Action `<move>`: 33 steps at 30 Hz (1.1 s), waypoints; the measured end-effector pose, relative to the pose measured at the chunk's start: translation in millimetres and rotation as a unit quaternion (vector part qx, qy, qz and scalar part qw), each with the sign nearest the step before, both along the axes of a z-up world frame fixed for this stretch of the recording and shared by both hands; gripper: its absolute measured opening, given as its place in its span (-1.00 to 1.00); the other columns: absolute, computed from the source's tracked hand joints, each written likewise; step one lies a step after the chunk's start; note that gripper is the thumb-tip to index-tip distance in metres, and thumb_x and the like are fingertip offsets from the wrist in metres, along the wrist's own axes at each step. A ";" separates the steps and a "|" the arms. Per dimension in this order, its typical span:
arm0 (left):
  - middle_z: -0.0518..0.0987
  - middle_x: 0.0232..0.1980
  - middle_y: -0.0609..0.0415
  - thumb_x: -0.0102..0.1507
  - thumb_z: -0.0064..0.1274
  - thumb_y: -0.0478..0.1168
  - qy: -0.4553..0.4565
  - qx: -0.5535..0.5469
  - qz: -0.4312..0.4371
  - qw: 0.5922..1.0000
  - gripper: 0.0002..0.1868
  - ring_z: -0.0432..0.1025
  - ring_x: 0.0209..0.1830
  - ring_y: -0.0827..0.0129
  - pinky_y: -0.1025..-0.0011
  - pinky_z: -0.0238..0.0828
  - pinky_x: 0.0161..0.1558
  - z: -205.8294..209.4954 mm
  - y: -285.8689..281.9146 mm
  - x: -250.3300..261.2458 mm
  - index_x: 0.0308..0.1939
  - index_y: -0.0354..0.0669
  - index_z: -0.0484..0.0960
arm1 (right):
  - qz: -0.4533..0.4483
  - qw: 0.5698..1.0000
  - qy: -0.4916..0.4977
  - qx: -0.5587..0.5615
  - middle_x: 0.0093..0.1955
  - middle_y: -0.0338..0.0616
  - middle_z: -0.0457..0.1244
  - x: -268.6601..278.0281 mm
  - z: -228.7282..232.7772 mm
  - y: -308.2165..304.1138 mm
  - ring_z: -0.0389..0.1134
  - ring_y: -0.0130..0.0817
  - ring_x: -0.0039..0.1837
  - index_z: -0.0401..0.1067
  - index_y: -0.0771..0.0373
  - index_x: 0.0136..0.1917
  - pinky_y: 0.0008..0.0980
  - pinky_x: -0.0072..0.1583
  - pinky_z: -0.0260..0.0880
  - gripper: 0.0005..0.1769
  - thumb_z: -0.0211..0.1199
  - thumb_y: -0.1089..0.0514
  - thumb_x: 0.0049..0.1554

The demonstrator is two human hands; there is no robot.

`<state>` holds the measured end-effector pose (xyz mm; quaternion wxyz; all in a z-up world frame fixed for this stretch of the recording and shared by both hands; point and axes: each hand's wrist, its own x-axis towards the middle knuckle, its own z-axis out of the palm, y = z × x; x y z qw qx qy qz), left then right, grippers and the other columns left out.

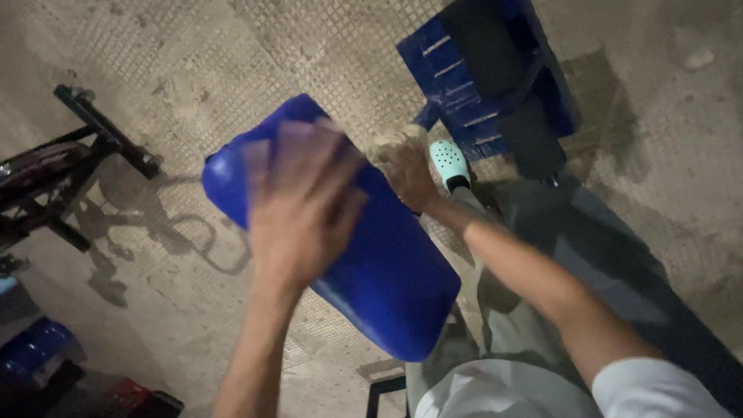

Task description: Cleaning a gym bench and its components with a cloth.

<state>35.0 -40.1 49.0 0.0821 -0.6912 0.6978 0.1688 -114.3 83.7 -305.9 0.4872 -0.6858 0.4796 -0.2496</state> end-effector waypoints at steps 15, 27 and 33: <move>0.27 0.50 0.03 0.23 -0.04 0.15 -0.178 0.425 -0.180 0.869 -0.33 0.14 0.50 0.10 -0.02 0.04 0.35 -330.9 -16.1 -43.3 0.40 0.09 0.38 | 0.016 0.992 0.085 0.090 0.43 0.19 0.23 -26.2 -88.7 -29.2 0.06 0.10 0.57 0.28 0.31 0.43 0.01 0.56 -0.11 -0.57 0.06 0.04 0.40; 0.64 0.21 0.01 0.26 0.07 -0.01 -0.095 0.436 -0.098 0.889 -0.61 0.55 0.21 0.14 0.07 0.58 0.00 -282.1 -41.0 -52.5 0.12 0.00 0.71 | -0.004 0.963 -0.120 0.241 0.07 0.15 0.29 -13.5 22.9 -38.3 0.33 0.05 0.18 0.29 0.38 0.07 -0.03 0.22 0.29 -0.66 0.25 0.16 0.10; 0.64 0.15 -0.10 0.18 0.06 0.02 -0.040 0.346 -0.039 0.936 -0.54 0.51 0.19 0.03 0.08 0.50 0.08 -295.6 -44.4 -53.9 0.11 -0.02 0.67 | 0.021 0.998 0.052 -0.036 -0.08 0.02 0.34 -25.0 -120.1 -22.5 0.36 0.01 0.09 0.43 0.26 -0.06 -0.02 0.19 0.29 -0.77 0.29 0.14 0.02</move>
